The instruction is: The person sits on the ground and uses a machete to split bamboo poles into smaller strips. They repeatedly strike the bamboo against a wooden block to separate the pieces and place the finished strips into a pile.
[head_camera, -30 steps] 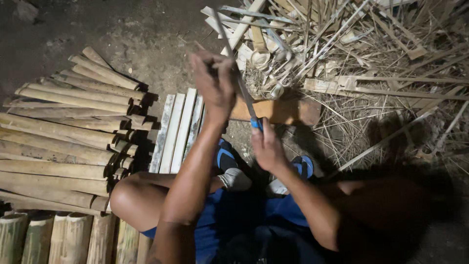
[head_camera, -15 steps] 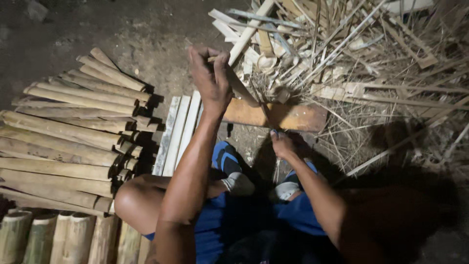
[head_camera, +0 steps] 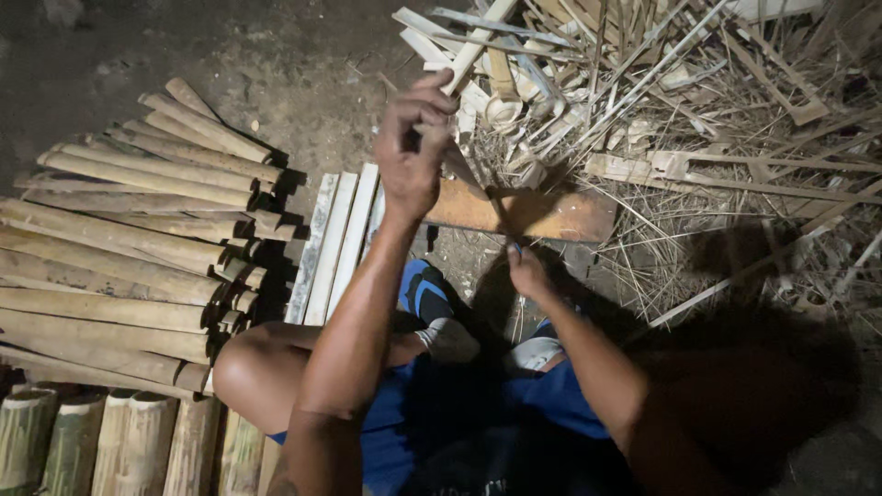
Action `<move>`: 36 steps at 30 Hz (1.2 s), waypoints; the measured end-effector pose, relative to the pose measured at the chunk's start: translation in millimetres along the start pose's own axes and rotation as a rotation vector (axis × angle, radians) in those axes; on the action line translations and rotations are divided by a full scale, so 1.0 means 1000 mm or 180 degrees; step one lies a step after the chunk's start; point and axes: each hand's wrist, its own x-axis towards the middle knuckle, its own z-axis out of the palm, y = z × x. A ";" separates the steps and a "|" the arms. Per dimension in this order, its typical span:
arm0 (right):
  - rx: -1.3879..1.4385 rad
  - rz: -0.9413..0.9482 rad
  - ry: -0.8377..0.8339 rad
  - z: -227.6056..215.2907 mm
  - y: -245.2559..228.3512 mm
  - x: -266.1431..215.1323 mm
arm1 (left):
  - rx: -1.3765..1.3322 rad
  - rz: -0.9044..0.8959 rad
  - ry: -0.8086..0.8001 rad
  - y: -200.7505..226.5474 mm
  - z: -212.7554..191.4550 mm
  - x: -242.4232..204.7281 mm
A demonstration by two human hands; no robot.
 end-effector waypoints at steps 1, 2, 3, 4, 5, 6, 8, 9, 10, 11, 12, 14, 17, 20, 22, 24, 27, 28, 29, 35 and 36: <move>0.0028 0.0093 -0.0118 0.004 0.009 0.006 | -0.0521 -0.0204 0.0344 -0.009 0.002 -0.008; 0.0055 0.0186 -0.0237 0.008 0.015 0.009 | -0.1043 -0.0415 0.0684 -0.018 0.004 -0.019; 0.0077 0.0279 -0.0336 0.011 0.018 0.009 | -0.0942 -0.0730 0.0789 -0.027 0.006 -0.035; 0.0091 0.0130 -0.0205 0.015 0.016 0.006 | -0.0756 -0.1179 0.0891 -0.034 0.008 -0.055; 0.0093 -0.0014 -0.0072 0.018 0.015 0.003 | -0.0577 -0.1650 0.0981 -0.043 0.012 -0.076; 0.0093 -0.0158 0.0061 0.020 0.012 0.000 | -0.0465 -0.2217 0.0901 -0.050 0.015 -0.097; -0.0644 -0.0811 0.1244 0.025 0.003 -0.008 | -0.0356 -0.3355 0.0672 -0.063 0.015 -0.130; -0.1019 -0.1125 0.1845 0.025 -0.001 -0.009 | -0.0361 -0.3727 0.0558 -0.071 0.014 -0.136; -0.0756 -0.1121 0.1634 0.021 -0.002 -0.008 | -0.0380 -0.3968 0.0478 -0.080 0.012 -0.135; -0.0502 -0.1109 0.1396 0.019 0.001 -0.014 | -0.0392 -0.4129 0.0414 -0.085 0.009 -0.135; -0.0248 -0.1095 0.1159 0.014 0.007 -0.019 | -0.0387 -0.4062 0.0357 -0.090 0.005 -0.129; 0.0227 -0.0951 0.0649 0.005 0.017 -0.022 | -0.0259 -0.3627 0.0257 -0.096 -0.003 -0.104; 0.0742 0.0073 -0.0256 0.000 0.026 -0.019 | 0.0291 -0.2298 -0.0049 -0.090 -0.006 -0.064; 0.1253 0.0426 -0.0603 0.001 0.022 -0.025 | 0.0885 -0.1185 -0.0349 -0.063 0.002 -0.046; 0.1241 0.0517 -0.0558 -0.002 0.009 -0.031 | 0.1255 -0.1359 -0.0262 -0.041 0.009 -0.038; 0.0856 0.0736 -0.0446 -0.015 -0.011 -0.041 | 0.1284 -0.1262 -0.0185 -0.020 0.011 -0.029; 0.0280 -0.0159 0.0070 -0.048 -0.056 -0.062 | 0.1157 -0.0556 0.0475 0.006 0.006 -0.015; 0.0402 -0.0411 0.0131 -0.060 -0.073 -0.071 | 0.0707 -0.0497 0.0608 0.012 0.004 -0.012; 0.0540 -0.0678 0.0167 -0.070 -0.089 -0.081 | 0.0257 -0.0440 0.0748 0.018 0.001 -0.011; 0.0905 -0.1637 0.0502 -0.065 -0.137 -0.118 | 0.0040 -0.0515 0.1062 0.035 -0.011 -0.024; 0.0848 -0.1745 0.0729 -0.054 -0.134 -0.110 | 0.0038 -0.0579 0.1077 0.035 -0.015 -0.024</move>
